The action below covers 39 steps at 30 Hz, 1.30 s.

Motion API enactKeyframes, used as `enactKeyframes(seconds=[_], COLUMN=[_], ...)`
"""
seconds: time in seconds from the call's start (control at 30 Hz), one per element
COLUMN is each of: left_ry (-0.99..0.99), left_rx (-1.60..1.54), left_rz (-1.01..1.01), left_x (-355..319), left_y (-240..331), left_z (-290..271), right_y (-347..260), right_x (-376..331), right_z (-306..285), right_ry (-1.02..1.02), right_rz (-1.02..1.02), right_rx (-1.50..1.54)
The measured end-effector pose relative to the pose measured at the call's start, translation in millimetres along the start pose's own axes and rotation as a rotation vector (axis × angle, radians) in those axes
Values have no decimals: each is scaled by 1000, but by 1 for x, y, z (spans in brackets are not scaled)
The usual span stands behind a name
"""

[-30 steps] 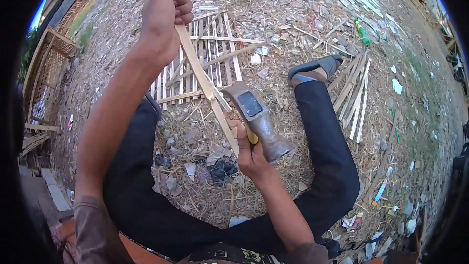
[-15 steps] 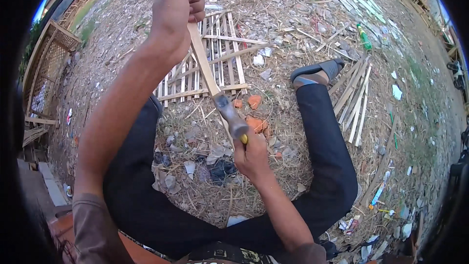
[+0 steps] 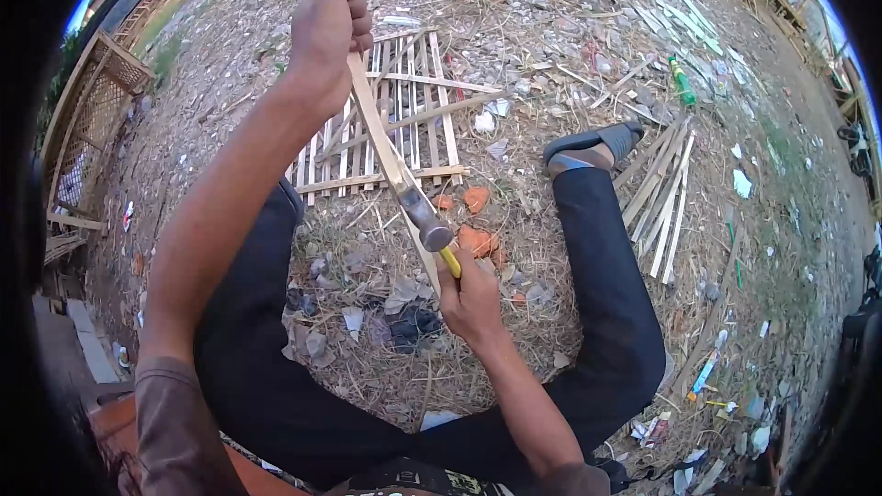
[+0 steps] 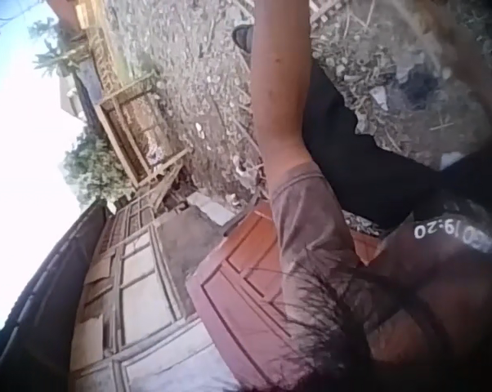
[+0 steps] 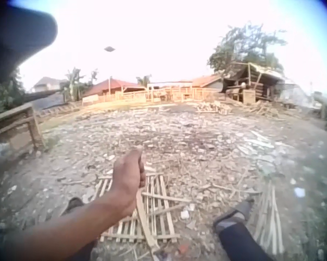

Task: The person assembles a bamboo lattice by arranging thin strips and hammering nails into the joints.

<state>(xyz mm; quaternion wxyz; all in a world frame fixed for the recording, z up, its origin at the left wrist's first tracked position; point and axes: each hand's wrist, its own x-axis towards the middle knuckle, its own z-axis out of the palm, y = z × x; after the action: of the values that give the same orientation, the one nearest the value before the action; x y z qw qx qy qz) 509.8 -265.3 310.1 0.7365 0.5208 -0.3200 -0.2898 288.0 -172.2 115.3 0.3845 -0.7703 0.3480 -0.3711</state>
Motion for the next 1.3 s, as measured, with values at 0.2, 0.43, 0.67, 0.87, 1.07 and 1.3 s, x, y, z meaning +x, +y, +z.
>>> enactKeyframes(seconds=[0.2,0.43,0.67,0.87,1.07,1.3], left_ry=[20,-4,-89,-51,-49,-90], left_rx=[15,-41,-86,-79,-85,-65], left_rz=[-9,16,-55,25,1,64], left_x=[-3,12,11,15,1,14], left_y=[-3,-6,-6,-5,-3,-3], left_z=[9,-13,-9,-16,1,-9], right_y=[-37,6,-25,-1,-35,9], right_x=[28,-3,26,11,36,-2], right_z=[-17,-9,-17,-9,-23,-10], right_ry=[123,12,232,20,151,9], right_rz=[-45,107,-34,37,-63,68], right_rx=[262,23,422,41,259,15])
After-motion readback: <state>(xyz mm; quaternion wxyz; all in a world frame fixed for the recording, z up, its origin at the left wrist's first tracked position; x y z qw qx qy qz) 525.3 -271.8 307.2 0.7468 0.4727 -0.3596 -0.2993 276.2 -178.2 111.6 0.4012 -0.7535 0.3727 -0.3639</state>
